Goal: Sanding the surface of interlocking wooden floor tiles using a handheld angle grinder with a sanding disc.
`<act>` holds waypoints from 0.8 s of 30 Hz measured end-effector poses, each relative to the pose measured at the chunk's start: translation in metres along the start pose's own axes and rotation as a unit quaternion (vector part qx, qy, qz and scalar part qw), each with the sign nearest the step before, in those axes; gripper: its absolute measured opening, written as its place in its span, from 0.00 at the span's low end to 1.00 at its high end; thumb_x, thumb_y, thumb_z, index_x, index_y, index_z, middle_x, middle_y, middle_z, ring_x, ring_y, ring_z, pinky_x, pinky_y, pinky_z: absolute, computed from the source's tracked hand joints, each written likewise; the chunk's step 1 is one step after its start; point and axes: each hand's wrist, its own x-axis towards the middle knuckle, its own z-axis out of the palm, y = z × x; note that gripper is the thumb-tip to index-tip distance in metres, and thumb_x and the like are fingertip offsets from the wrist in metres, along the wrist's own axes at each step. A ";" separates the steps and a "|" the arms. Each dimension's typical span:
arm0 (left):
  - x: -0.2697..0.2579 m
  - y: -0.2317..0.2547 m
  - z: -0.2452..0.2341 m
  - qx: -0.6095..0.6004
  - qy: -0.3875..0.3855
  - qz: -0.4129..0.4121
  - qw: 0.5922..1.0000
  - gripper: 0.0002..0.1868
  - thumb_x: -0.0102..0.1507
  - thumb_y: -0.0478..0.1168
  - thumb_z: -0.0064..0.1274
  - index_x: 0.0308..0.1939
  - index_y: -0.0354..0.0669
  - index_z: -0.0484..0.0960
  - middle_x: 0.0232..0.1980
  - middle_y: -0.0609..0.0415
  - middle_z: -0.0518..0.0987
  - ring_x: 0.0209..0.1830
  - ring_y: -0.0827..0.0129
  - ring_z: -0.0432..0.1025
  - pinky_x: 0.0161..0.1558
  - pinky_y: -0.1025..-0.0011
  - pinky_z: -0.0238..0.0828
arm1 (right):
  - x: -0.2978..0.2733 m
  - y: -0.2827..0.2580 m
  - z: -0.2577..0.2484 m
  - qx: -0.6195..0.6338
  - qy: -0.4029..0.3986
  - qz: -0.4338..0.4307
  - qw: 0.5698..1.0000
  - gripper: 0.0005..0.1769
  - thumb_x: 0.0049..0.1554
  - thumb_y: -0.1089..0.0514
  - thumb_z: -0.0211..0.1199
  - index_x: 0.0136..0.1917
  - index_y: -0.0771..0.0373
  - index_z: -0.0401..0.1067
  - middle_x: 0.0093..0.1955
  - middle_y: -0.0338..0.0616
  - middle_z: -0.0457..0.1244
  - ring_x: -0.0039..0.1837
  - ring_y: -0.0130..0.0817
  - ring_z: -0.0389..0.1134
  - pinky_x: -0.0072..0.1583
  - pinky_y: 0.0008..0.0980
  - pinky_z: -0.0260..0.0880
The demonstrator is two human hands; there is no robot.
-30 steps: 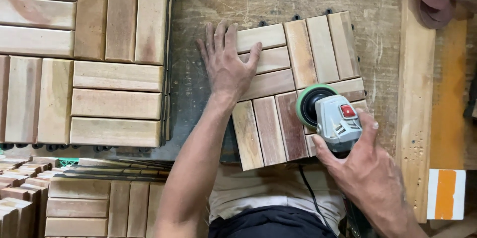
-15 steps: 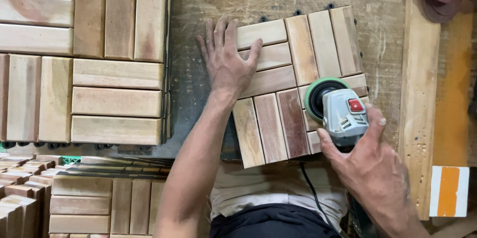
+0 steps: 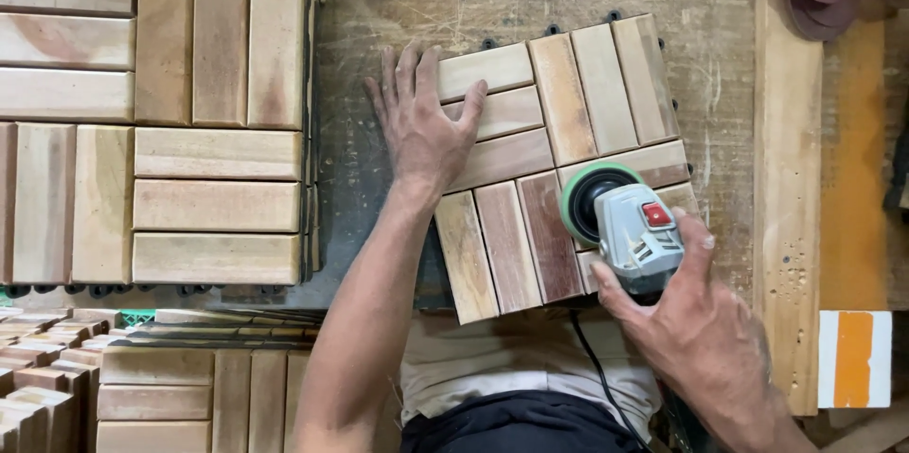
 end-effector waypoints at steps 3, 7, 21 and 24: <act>0.001 -0.002 0.002 -0.003 -0.001 0.002 1.000 0.38 0.66 0.64 0.50 0.71 0.46 0.71 0.77 0.49 0.64 0.82 0.51 0.46 0.79 0.43 0.31 | 0.002 -0.021 -0.042 0.073 -0.083 0.106 0.988 0.53 0.54 0.29 0.57 0.82 0.47 0.38 0.59 0.63 0.66 0.54 0.66 0.74 0.55 0.61 0.78; 0.001 -0.001 0.001 0.000 -0.003 0.003 1.000 0.39 0.66 0.65 0.49 0.72 0.45 0.70 0.78 0.48 0.63 0.83 0.52 0.45 0.79 0.43 0.31 | 0.009 -0.014 -0.066 0.117 -0.076 0.192 0.971 0.51 0.55 0.29 0.54 0.82 0.49 0.40 0.68 0.68 0.62 0.66 0.72 0.66 0.66 0.63 0.66; 0.001 0.004 -0.004 -0.010 -0.020 -0.008 1.000 0.36 0.66 0.63 0.49 0.71 0.47 0.70 0.78 0.49 0.62 0.82 0.53 0.44 0.78 0.43 0.31 | -0.013 0.007 -0.015 0.073 -0.116 0.056 0.989 0.60 0.50 0.28 0.61 0.81 0.49 0.34 0.65 0.70 0.62 0.57 0.64 0.75 0.61 0.65 0.78; 0.001 0.005 -0.009 -0.003 -0.046 -0.016 0.999 0.38 0.67 0.65 0.46 0.74 0.49 0.67 0.80 0.49 0.59 0.83 0.54 0.42 0.79 0.44 0.27 | -0.020 0.024 0.015 0.026 0.005 -0.023 0.999 0.62 0.44 0.24 0.67 0.80 0.50 0.45 0.50 0.63 0.71 0.50 0.71 0.74 0.52 0.66 0.75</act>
